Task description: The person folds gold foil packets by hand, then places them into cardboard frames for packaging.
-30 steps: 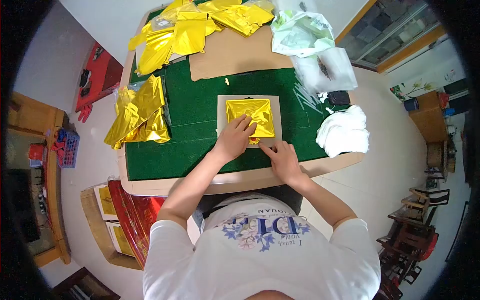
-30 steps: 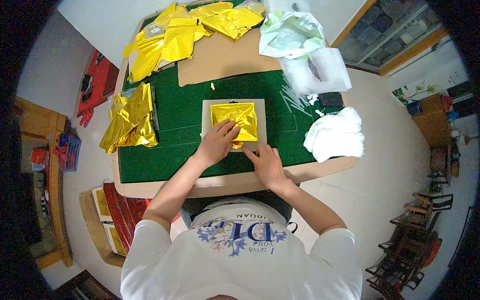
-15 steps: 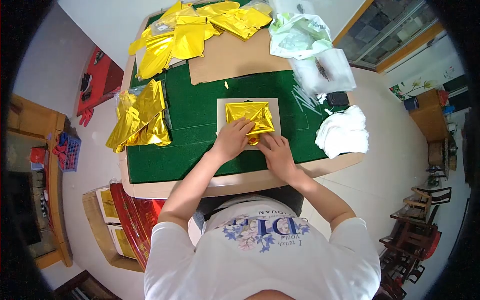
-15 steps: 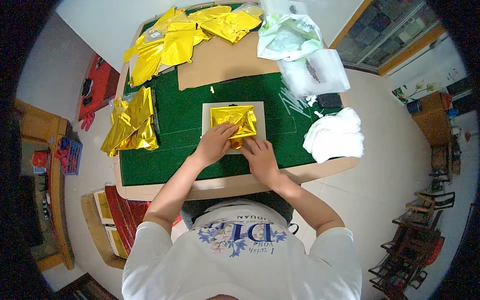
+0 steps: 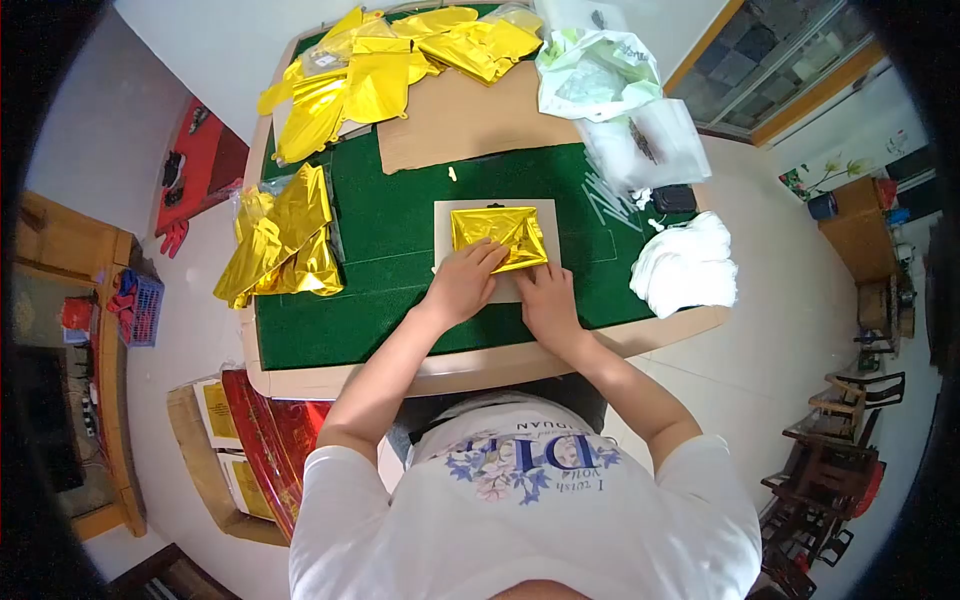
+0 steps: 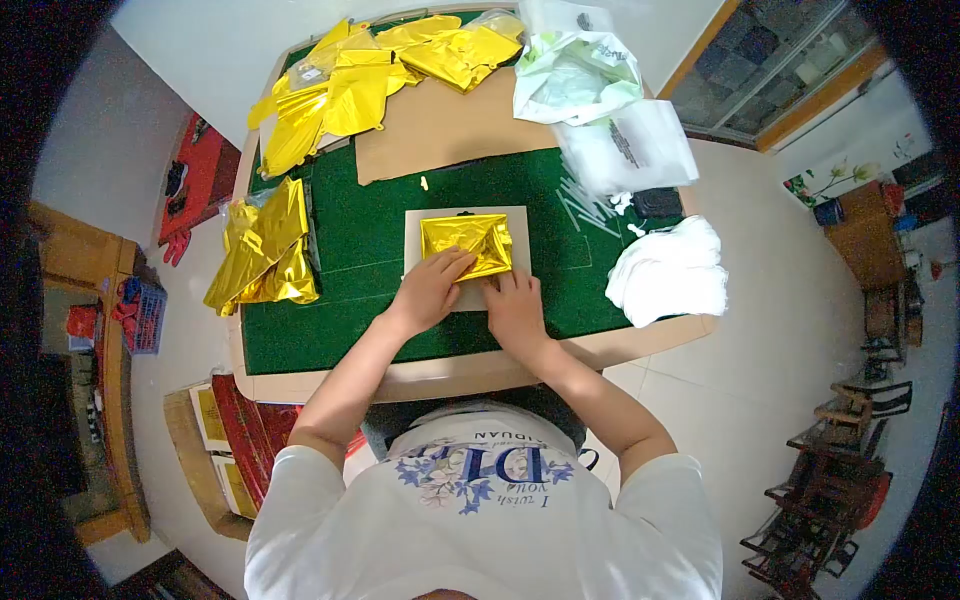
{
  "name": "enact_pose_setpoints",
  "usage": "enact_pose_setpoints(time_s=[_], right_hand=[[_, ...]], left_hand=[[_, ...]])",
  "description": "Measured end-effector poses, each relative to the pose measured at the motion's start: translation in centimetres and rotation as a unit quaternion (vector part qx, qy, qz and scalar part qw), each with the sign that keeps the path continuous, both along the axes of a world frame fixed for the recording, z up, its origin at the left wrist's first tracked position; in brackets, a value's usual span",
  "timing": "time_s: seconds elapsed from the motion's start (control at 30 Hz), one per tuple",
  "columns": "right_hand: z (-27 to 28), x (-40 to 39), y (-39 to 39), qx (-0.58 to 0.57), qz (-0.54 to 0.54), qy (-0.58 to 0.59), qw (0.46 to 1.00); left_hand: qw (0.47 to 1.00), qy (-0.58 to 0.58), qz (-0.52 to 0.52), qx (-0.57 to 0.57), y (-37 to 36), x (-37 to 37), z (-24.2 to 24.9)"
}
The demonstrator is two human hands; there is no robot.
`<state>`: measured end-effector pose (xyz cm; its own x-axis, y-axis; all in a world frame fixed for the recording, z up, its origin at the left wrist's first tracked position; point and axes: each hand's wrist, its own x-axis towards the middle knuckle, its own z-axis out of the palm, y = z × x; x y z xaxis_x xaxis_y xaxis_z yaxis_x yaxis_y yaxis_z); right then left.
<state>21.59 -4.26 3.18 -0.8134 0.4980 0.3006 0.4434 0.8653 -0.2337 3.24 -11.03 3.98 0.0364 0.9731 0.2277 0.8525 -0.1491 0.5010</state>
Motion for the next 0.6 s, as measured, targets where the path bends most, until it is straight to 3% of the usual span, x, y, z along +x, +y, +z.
enact_pose_setpoints(time_s=[0.3,0.47,0.53,0.57,0.6], right_hand=[[0.4,-0.6,-0.3,0.024,-0.056,-0.057,0.997],[3.1,2.0,0.2,-0.031,-0.035,0.024,0.999],[4.3,4.1,3.2,0.007,-0.064,-0.084,0.994],[4.7,5.1,5.3,0.004,-0.098,0.029,0.995],[4.7,6.5,7.8,0.019,-0.141,0.056,0.988]], left_hand=[[0.999,0.030,-0.010,0.033,0.0,0.3,-0.7],[0.995,0.064,-0.006,0.080,0.1,0.5,-1.0],[0.996,0.057,-0.007,0.064,-0.1,0.6,-0.7],[0.997,0.054,-0.005,0.047,-0.1,0.6,-0.6],[0.997,0.056,-0.005,0.050,-0.1,0.6,-0.6]])
